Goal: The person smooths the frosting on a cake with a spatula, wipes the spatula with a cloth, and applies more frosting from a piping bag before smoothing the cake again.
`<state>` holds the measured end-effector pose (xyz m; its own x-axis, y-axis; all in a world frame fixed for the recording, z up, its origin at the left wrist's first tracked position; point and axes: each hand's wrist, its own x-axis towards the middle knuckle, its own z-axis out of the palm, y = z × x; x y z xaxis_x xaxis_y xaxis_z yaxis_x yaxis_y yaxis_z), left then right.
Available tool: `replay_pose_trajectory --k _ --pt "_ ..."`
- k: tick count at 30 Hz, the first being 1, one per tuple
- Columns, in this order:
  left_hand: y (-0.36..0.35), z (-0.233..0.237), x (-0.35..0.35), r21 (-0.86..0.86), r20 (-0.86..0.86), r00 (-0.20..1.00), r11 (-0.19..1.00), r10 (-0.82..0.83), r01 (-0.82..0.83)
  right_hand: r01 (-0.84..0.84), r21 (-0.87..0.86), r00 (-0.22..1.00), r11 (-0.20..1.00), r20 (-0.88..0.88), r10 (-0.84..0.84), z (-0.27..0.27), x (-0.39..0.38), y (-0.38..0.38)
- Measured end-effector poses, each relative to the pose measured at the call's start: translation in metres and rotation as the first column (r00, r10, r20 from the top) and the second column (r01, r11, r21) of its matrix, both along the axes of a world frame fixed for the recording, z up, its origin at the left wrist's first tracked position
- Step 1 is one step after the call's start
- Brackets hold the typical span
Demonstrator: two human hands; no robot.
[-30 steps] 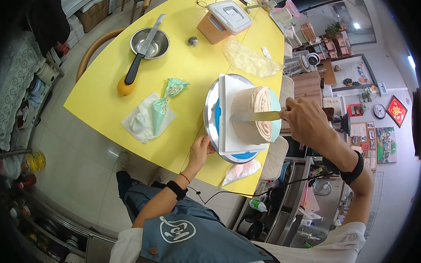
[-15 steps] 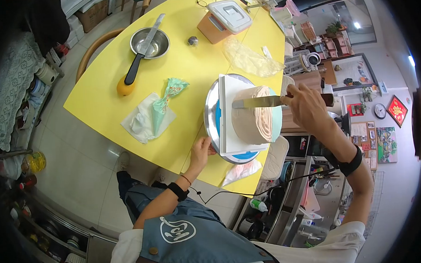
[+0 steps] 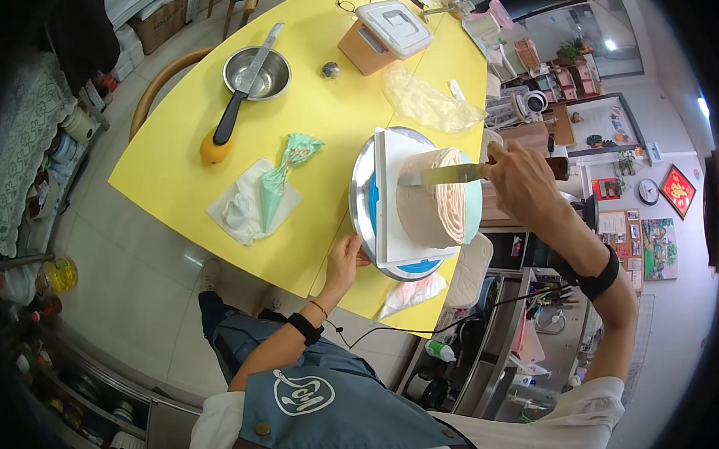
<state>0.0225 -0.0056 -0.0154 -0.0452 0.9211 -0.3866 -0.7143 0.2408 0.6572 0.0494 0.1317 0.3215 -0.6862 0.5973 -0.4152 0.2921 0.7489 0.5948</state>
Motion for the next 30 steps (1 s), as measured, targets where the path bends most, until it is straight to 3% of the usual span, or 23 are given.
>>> replay_pose_trajectory --k 5,14,23,26,30 --pt "0.000 0.001 -0.001 -0.009 0.007 1.000 1.000 0.005 -0.005 -0.038 0.071 0.997 0.997 -0.063 0.043 -0.006 0.004 0.017" --pt "0.000 0.001 0.001 -0.013 0.008 0.999 0.999 0.040 -0.040 0.097 -0.011 0.992 0.995 -0.078 -0.098 -0.008 0.004 0.036" --pt "0.007 -0.003 -0.001 -0.015 -0.034 0.996 0.997 0.081 -0.081 0.130 -0.053 0.987 0.990 -0.085 -0.134 -0.001 0.005 0.017" --pt "0.011 -0.005 -0.006 -0.023 -0.034 0.999 0.999 0.041 -0.041 0.195 -0.085 0.981 0.977 0.003 -0.195 0.004 0.006 0.005" --pt "0.016 -0.002 -0.010 -0.022 -0.045 0.996 0.997 0.077 -0.078 0.136 -0.102 0.990 0.986 -0.033 -0.140 0.004 0.019 -0.013"
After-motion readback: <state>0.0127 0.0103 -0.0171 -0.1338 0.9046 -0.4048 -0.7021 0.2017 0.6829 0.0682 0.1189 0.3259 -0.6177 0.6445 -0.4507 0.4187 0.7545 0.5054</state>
